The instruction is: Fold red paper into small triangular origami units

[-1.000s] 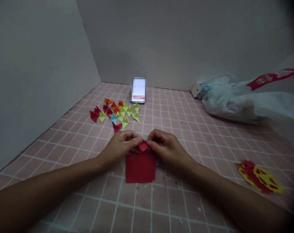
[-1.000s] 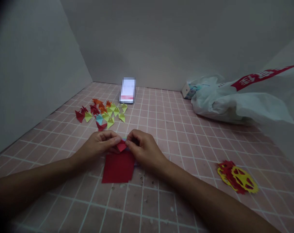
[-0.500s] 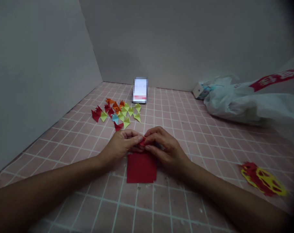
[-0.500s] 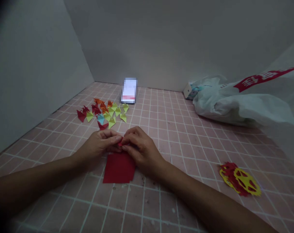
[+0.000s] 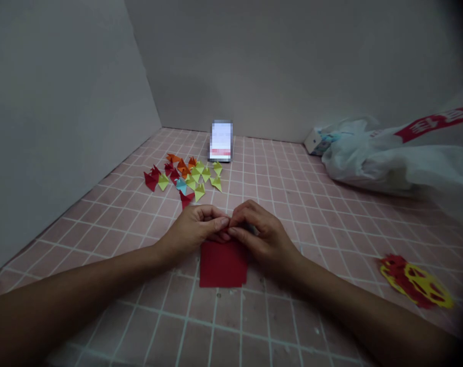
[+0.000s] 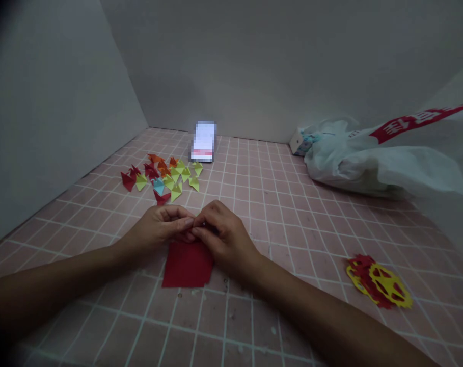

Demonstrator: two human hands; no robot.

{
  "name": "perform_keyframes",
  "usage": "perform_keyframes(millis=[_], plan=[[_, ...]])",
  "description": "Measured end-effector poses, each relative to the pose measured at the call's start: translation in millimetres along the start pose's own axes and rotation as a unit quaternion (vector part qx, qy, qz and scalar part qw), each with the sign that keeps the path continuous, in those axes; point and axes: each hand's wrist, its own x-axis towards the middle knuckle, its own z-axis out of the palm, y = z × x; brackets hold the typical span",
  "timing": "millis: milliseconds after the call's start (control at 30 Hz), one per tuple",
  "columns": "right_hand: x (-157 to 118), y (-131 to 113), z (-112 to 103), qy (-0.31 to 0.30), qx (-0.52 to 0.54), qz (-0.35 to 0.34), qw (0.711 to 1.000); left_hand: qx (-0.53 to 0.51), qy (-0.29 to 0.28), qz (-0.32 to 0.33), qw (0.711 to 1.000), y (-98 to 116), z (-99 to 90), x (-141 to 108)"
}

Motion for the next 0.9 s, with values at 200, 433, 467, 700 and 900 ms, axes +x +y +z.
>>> perform_keyframes(millis=[200, 433, 467, 700, 900], plan=[[2.1, 1.2, -3.4, -0.006, -0.004, -0.011, 1.0, 0.015, 0.036, 0.007, 0.999, 5.8, 0.1, 0.2], [-1.7, -0.3, 2.7, 0.008, -0.031, -0.034, 0.999, -0.007, -0.003, 0.018, 1.0, -2.1, -0.6, 1.6], [-2.1, -0.3, 3.7, 0.012, -0.035, -0.037, 0.999, -0.009, -0.008, 0.021, 1.0, -3.0, -0.9, 1.7], [-2.1, 0.3, 3.4, 0.022, -0.049, -0.029, 0.998, -0.008, -0.021, 0.023, 0.999, -1.6, -1.8, 1.4], [-1.4, 2.1, 2.8, 0.008, -0.011, 0.062, 0.998, 0.006, -0.04, 0.03, 0.999, -3.1, -2.9, 1.6]])
